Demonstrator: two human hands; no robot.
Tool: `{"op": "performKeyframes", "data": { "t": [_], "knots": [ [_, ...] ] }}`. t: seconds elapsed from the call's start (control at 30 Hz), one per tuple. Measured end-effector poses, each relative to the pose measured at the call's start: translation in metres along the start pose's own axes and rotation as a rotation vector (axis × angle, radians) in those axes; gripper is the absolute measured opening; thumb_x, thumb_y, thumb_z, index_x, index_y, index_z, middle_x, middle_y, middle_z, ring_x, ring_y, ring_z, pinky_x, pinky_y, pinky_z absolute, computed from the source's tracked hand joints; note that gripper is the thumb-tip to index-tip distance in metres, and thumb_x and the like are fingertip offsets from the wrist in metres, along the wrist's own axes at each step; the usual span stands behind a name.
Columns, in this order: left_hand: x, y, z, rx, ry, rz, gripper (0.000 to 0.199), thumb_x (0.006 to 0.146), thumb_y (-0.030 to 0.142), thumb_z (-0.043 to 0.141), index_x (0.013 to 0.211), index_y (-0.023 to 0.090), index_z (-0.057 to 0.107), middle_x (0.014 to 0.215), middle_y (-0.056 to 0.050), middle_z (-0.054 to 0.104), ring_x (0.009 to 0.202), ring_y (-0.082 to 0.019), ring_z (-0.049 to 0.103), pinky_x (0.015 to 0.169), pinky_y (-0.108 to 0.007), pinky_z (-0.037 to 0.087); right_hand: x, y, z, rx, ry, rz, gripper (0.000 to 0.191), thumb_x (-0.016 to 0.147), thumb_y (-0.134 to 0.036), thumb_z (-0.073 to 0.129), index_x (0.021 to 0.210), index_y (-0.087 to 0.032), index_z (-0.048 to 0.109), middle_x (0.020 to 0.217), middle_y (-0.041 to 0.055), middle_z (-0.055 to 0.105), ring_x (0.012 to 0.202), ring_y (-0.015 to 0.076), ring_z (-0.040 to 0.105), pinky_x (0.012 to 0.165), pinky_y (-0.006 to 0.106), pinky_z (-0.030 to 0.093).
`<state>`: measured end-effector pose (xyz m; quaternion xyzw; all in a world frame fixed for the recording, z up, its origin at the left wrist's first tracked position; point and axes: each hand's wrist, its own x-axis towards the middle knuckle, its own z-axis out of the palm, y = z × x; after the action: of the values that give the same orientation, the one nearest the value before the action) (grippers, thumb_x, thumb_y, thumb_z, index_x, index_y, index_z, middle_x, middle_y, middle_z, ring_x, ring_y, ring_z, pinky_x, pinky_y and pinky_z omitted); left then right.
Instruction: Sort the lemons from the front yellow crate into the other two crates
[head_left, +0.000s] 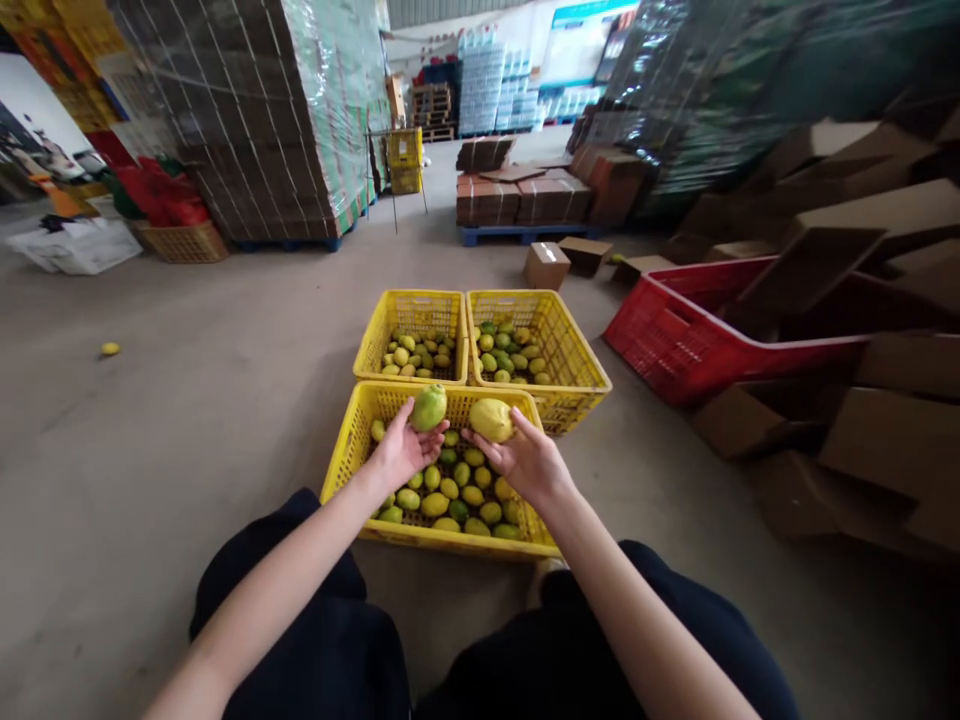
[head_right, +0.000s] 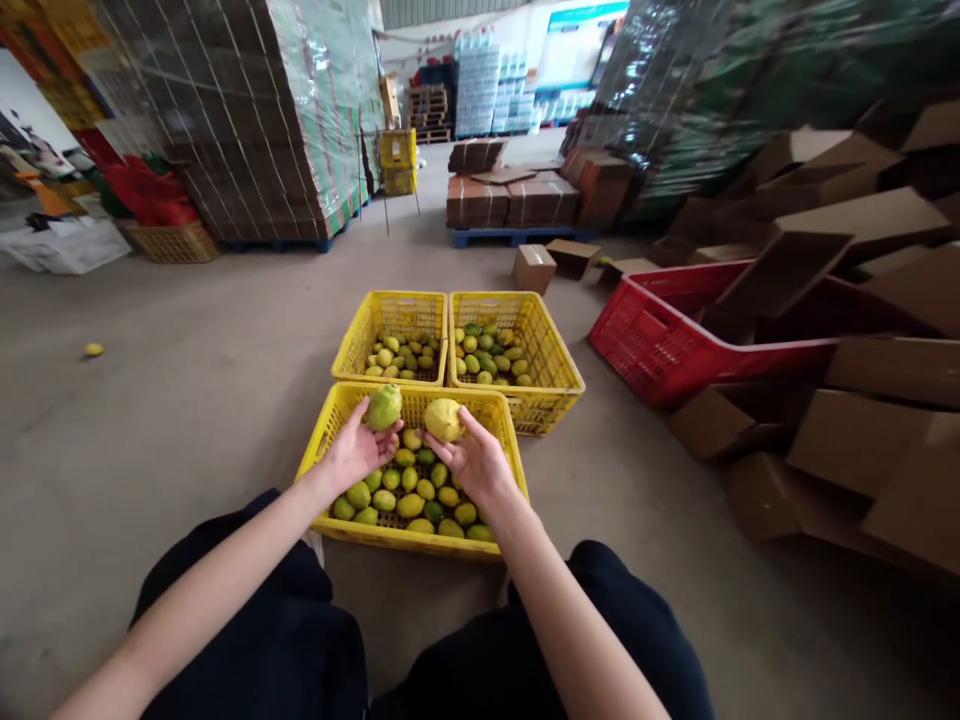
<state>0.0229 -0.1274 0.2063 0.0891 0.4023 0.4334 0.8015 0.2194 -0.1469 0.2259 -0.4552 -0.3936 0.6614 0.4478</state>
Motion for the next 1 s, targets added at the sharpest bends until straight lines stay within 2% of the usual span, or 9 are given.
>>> {"op": "performKeyframes", "data": {
  "t": [0.1,0.17,0.27,0.37,0.53,0.67,0.77,0.83,1.0],
  "knots": [
    [-0.002,-0.003,-0.001,-0.02,-0.038,0.011,0.037,0.096,0.046,0.053,0.102,0.013,0.068,0.087,-0.009,0.074,0.06,-0.011,0.063,0.056,-0.021,0.053,0.004,0.006,0.005,-0.023,0.002,0.019,0.037,0.095,-0.048,0.036,0.117,-0.022,0.05,0.114,0.0128,0.07,0.099,0.0256,0.071,0.097,0.048,0.053],
    [-0.004,-0.005,-0.002,0.029,-0.062,0.045,0.029,0.093,0.041,0.06,0.101,0.015,0.068,0.092,-0.009,0.074,0.062,-0.011,0.064,0.056,-0.02,0.053,0.007,0.012,0.007,-0.029,0.026,-0.013,0.035,0.09,-0.047,0.048,0.118,-0.025,0.047,0.116,0.0094,0.068,0.097,0.0243,0.071,0.093,0.048,0.055],
    [-0.005,-0.006,-0.005,0.145,-0.084,0.17,0.03,0.081,0.04,0.076,0.099,0.017,0.068,0.1,-0.009,0.074,0.075,-0.014,0.068,0.062,-0.022,0.053,0.013,0.022,0.008,-0.042,0.105,-0.212,0.06,0.07,-0.043,0.078,0.119,-0.029,0.046,0.123,0.006,0.063,0.1,0.0243,0.069,0.09,0.045,0.057],
    [-0.006,-0.004,-0.006,0.269,-0.12,0.361,0.04,0.071,0.045,0.084,0.096,0.017,0.068,0.106,-0.009,0.073,0.099,-0.022,0.067,0.079,-0.029,0.054,0.017,0.028,0.009,-0.144,0.169,-0.41,0.075,0.053,-0.037,0.091,0.116,-0.03,0.052,0.128,0.0064,0.058,0.097,0.0244,0.068,0.086,0.042,0.059],
    [-0.007,0.005,-0.001,0.421,-0.153,0.512,0.045,0.066,0.045,0.086,0.098,0.017,0.073,0.11,-0.009,0.072,0.114,-0.029,0.06,0.098,-0.038,0.047,0.022,0.026,0.006,-0.183,0.14,-0.541,0.074,0.058,-0.034,0.09,0.123,-0.033,0.054,0.128,0.005,0.059,0.102,0.0256,0.067,0.087,0.041,0.06],
    [-0.001,0.013,0.002,0.362,-0.148,0.603,0.045,0.062,0.042,0.089,0.096,0.015,0.075,0.104,-0.007,0.074,0.115,-0.028,0.06,0.104,-0.039,0.042,0.028,0.021,0.006,-0.253,0.16,-0.651,0.069,0.064,-0.033,0.086,0.126,-0.032,0.057,0.133,0.0062,0.057,0.113,0.0271,0.062,0.093,0.042,0.057],
    [0.003,0.018,0.004,0.314,-0.15,0.613,0.043,0.062,0.041,0.089,0.092,0.014,0.076,0.1,-0.008,0.075,0.115,-0.029,0.061,0.106,-0.043,0.042,0.035,0.019,0.011,-0.199,0.167,-0.667,0.075,0.062,-0.03,0.087,0.128,-0.034,0.051,0.131,0.0054,0.056,0.11,0.0249,0.063,0.092,0.041,0.057],
    [0.004,0.02,0.005,0.285,-0.156,0.613,0.042,0.062,0.04,0.089,0.091,0.014,0.076,0.099,-0.009,0.075,0.116,-0.029,0.061,0.107,-0.044,0.042,0.041,0.019,0.017,-0.116,0.179,-0.646,0.079,0.058,-0.028,0.089,0.124,-0.035,0.047,0.126,0.0035,0.056,0.104,0.0225,0.065,0.088,0.039,0.058],
    [0.009,0.022,0.008,0.182,-0.116,0.598,0.036,0.065,0.034,0.088,0.091,0.014,0.072,0.099,-0.008,0.075,0.115,-0.027,0.064,0.108,-0.044,0.043,0.054,0.015,0.026,-0.003,0.198,-0.594,0.068,0.051,-0.029,0.092,0.102,-0.029,0.048,0.115,0.0015,0.06,0.098,0.0215,0.066,0.082,0.037,0.058]
  ]
}}
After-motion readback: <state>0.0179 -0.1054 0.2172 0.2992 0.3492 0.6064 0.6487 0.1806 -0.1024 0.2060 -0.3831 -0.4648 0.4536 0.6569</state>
